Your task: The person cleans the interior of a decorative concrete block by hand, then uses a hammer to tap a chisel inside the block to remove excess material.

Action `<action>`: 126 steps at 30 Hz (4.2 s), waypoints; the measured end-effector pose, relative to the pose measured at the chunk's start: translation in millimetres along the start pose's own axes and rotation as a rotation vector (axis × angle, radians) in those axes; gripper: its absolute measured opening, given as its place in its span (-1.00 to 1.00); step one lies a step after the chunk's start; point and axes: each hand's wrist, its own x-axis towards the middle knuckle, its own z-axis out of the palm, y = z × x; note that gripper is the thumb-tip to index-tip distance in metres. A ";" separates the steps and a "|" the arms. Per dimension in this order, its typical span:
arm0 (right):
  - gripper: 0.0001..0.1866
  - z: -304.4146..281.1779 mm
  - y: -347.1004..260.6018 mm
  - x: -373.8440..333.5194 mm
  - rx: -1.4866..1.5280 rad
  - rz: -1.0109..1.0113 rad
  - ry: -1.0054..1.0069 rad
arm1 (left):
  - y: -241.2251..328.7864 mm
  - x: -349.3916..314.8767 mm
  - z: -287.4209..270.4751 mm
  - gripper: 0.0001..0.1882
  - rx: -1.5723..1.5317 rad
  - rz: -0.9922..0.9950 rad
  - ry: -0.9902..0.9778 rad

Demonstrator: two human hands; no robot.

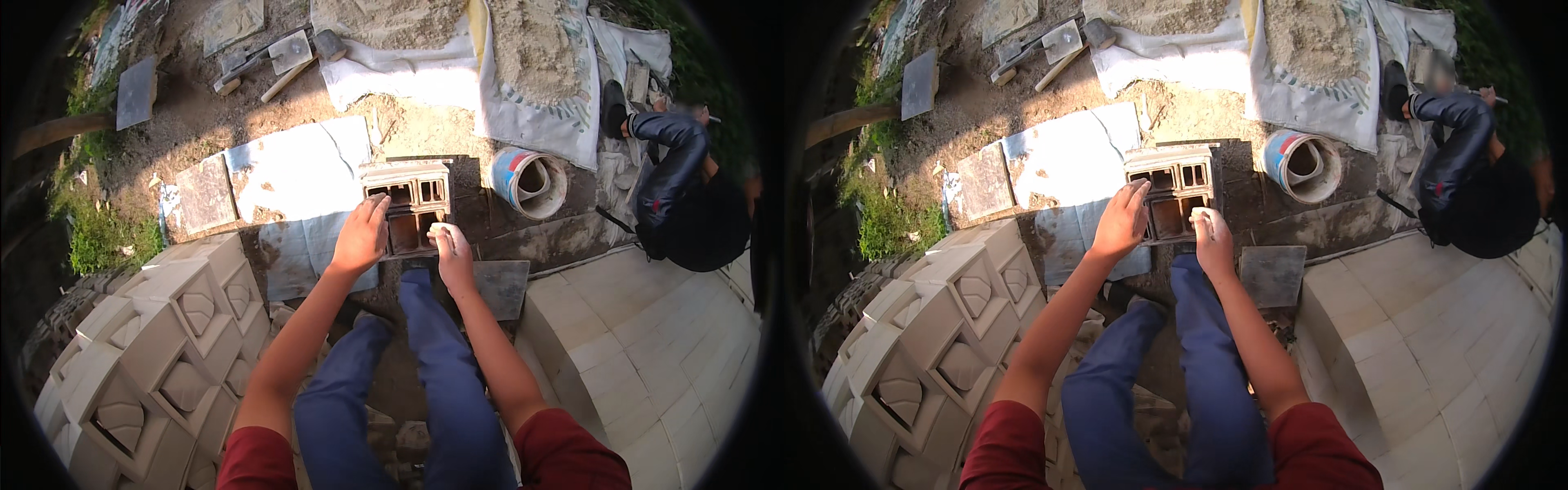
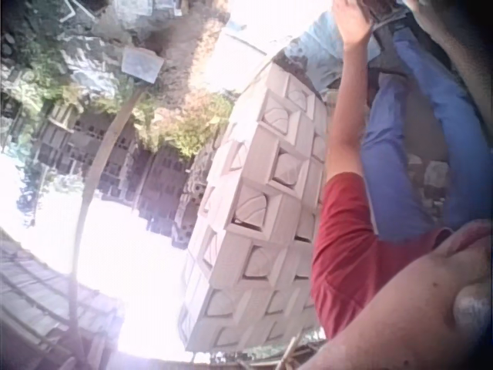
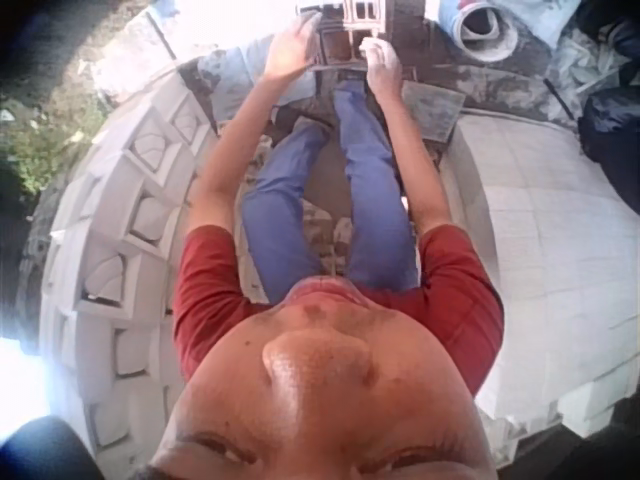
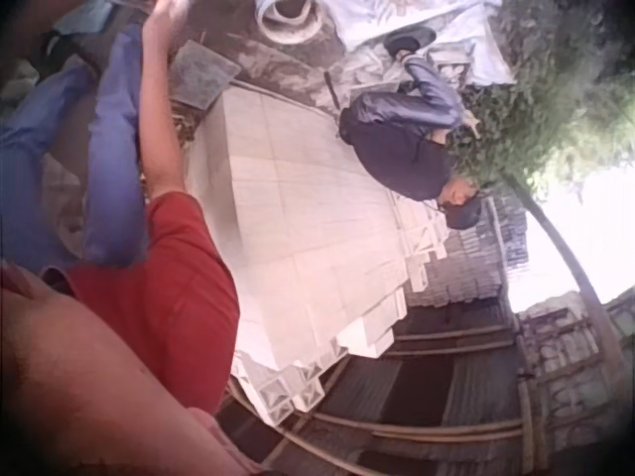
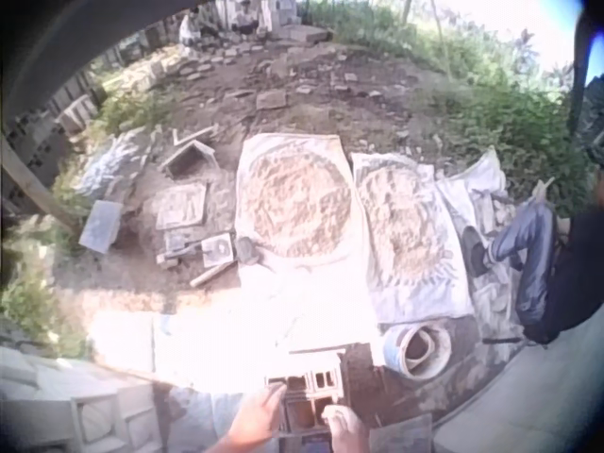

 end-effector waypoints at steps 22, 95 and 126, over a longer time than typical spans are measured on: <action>-0.10 47.2 25.3 58.0 0.210 0.517 -0.113 | 14.8 52.4 53.8 -0.72 -0.450 -0.763 0.045; -0.38 83.7 -6.1 33.7 -0.523 -0.223 0.101 | -84.3 -3.3 57.0 -0.14 -1.639 -0.854 0.139; -0.57 65.4 -6.3 52.1 -0.306 -0.097 -0.058 | -71.4 -2.2 70.7 -0.36 -1.701 -0.888 0.114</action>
